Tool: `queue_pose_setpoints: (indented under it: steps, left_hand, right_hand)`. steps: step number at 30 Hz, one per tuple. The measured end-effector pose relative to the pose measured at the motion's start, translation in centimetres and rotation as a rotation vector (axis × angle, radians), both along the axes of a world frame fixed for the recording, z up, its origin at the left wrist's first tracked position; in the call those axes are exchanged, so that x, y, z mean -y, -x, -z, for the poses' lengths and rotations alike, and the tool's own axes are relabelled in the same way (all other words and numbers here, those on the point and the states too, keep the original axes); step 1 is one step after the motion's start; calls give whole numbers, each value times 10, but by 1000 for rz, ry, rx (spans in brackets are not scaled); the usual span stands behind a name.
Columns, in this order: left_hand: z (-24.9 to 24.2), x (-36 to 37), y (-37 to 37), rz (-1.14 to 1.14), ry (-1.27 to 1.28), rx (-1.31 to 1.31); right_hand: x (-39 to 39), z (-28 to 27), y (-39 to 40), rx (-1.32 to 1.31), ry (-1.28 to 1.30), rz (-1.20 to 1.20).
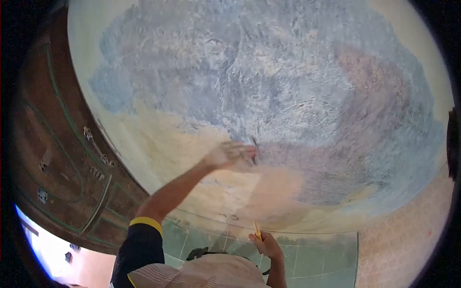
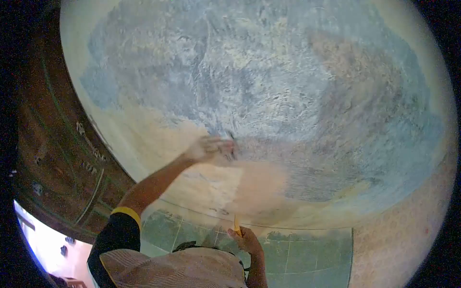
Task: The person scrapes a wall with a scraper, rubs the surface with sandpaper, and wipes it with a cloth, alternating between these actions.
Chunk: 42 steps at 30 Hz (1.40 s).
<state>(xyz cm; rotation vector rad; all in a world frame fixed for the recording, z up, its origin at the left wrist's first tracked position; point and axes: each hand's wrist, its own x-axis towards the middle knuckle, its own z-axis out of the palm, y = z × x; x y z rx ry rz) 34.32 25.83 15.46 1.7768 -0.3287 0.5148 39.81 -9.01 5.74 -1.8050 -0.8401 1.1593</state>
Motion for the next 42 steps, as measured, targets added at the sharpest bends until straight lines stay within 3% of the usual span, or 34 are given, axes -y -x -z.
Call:
queue_pose_setpoints:
  steps: [2,3,4,7,8,9,10,11,12,14,16,17,19,23,25,27,29,30,33,36,39,42]
  left_hand:
    - [-95,-63,75,-384,-739,122]
    - [-120,-42,78,-571,-1120,179]
    - [-106,-51,69,-576,-1121,180]
    - [14,-77,29,-1523,-525,554]
    - [50,-50,31,-1357,-582,421]
    - [128,-55,27,-1011,-416,376]
    - [187,-19,42,-1148,-564,130]
    - [195,6,71,-833,-858,-55]
    - [205,39,95,-676,-293,-391]
    - [270,66,129,-743,-124,-120]
    - [241,96,173,-981,-90,-543]
    - [246,100,191,-1000,-77,-550]
    - [252,108,221,-1245,185,-595]
    - [254,127,267,-1430,333,-661]
    - [252,139,281,-1226,642,-468]
    - [213,156,285,-1265,614,-566]
    - [186,164,292,-1168,788,-480]
    - [229,159,303,-1064,904,-352]
    - [208,156,319,-1082,1039,-302]
    - [209,150,348,-1077,900,-345]
    - [228,139,369,-1041,992,-278]
    - [186,137,386,-1008,1152,-242]
  right_hand:
    - [9,15,-1,-17,11,-36]
    - [13,31,-4,32,61,-50]
    - [13,34,-5,78,112,-61]
    - [12,18,0,-16,218,-68]
    - [6,13,2,-13,227,-81]
    - [-1,10,5,7,168,-87]
    - [-2,9,11,21,121,-92]
    - [-2,8,17,19,149,-108]
    - [-7,6,21,37,101,-118]
    - [-19,-3,26,77,41,-147]
    - [-25,-18,36,101,47,-187]
    - [-27,-11,41,100,55,-209]
    - [-33,2,48,24,83,-184]
    - [-50,13,73,-46,85,-254]
    - [-60,31,84,-132,-39,-397]
    - [-76,33,98,-178,-50,-482]
    - [-92,20,118,-223,-55,-563]
    - [-103,3,130,-254,-39,-583]
    - [-135,-23,167,-276,-8,-644]
    - [-155,-32,200,-274,-46,-684]
    - [-167,-41,227,-290,-129,-718]
    - [-171,-34,249,-320,-140,-713]
